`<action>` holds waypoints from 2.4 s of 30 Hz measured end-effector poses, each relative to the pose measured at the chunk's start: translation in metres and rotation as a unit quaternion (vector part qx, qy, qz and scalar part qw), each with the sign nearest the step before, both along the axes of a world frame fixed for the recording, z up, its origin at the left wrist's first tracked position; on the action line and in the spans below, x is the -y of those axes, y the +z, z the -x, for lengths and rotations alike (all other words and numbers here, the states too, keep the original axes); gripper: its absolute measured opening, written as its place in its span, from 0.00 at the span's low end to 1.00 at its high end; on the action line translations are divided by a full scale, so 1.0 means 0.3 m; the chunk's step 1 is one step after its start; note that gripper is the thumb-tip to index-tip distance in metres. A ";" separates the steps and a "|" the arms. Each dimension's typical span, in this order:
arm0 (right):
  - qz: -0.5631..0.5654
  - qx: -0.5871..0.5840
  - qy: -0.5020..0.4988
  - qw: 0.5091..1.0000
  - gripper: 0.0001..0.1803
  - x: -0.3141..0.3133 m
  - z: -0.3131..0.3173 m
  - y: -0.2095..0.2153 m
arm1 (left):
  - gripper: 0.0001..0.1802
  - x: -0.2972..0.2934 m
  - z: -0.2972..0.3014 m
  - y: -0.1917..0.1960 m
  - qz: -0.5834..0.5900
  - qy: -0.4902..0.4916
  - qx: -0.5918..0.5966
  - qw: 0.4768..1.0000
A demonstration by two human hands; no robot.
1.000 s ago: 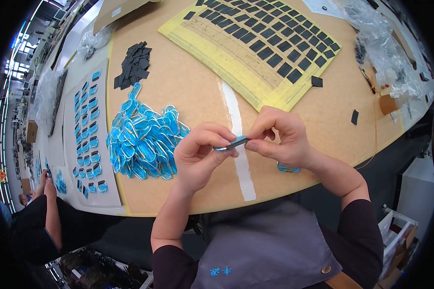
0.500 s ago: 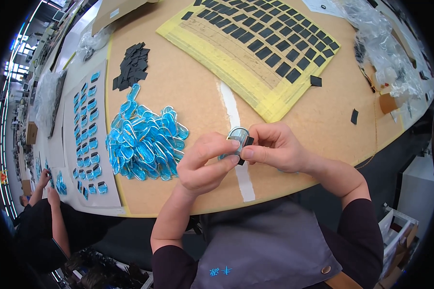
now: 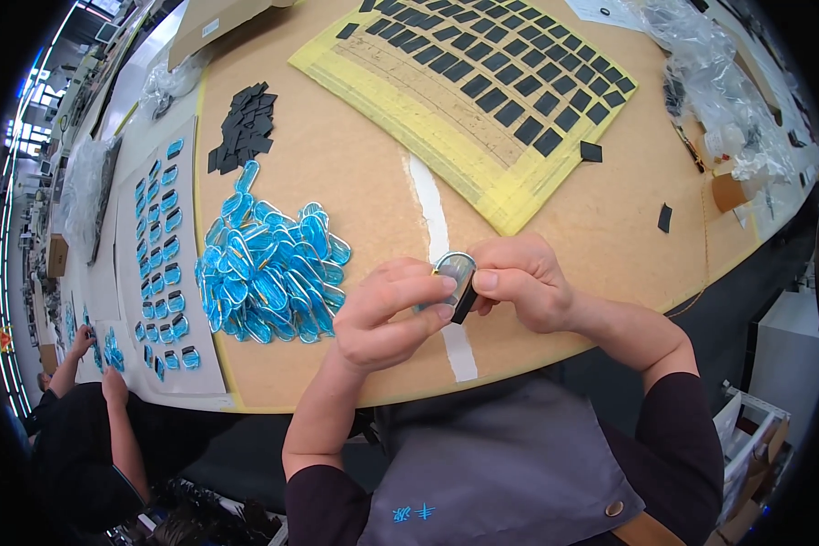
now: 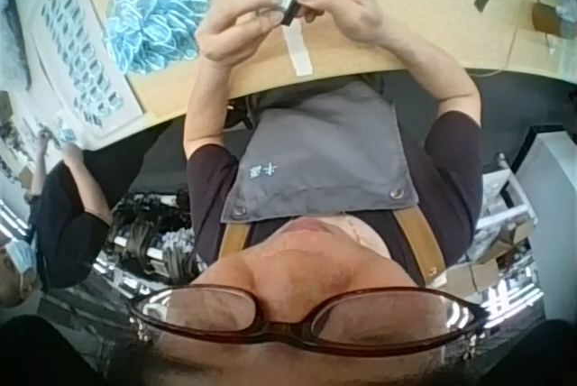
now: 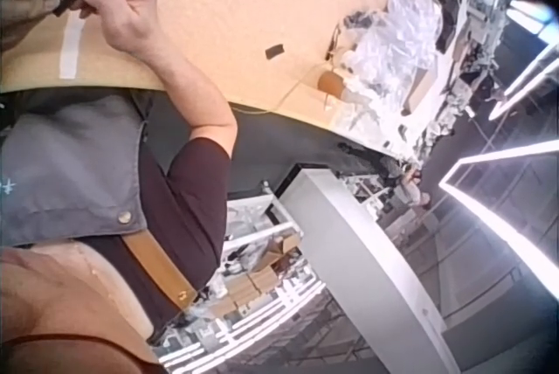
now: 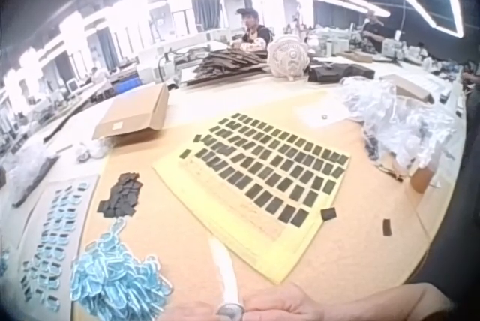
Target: Assembling small blue hardware components by manually applying adhesive black backings to them.
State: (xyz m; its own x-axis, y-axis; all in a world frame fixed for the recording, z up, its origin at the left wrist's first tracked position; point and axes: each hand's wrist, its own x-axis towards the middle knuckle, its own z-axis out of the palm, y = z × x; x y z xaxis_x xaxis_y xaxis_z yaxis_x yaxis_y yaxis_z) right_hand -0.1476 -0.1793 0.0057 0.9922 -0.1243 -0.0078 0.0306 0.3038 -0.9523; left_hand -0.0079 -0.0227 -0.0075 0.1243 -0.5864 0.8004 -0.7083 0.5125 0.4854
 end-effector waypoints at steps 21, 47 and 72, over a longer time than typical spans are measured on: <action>0.280 0.175 -0.105 0.938 0.13 0.014 -0.030 0.009 | 0.09 0.008 0.050 -0.106 -0.114 -0.339 -0.699 0.620; -0.079 -0.064 -0.107 0.989 0.04 -0.012 -0.041 -0.056 | 0.04 -0.001 0.065 -0.035 -0.142 -0.101 -0.667 0.724; -0.119 -0.041 -0.012 0.992 0.10 0.001 -0.025 -0.022 | 0.18 -0.019 0.033 -0.041 -0.027 0.155 -0.002 0.988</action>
State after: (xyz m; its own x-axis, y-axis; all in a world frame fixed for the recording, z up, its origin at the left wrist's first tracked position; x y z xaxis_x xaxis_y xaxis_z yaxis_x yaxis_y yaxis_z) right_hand -0.1400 -0.1795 -0.0010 0.9836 -0.1338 -0.1211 -0.0344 0.5198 -0.8536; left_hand -0.0178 -0.0170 -0.0200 0.3081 -0.5609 0.7684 -0.8249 0.2449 0.5095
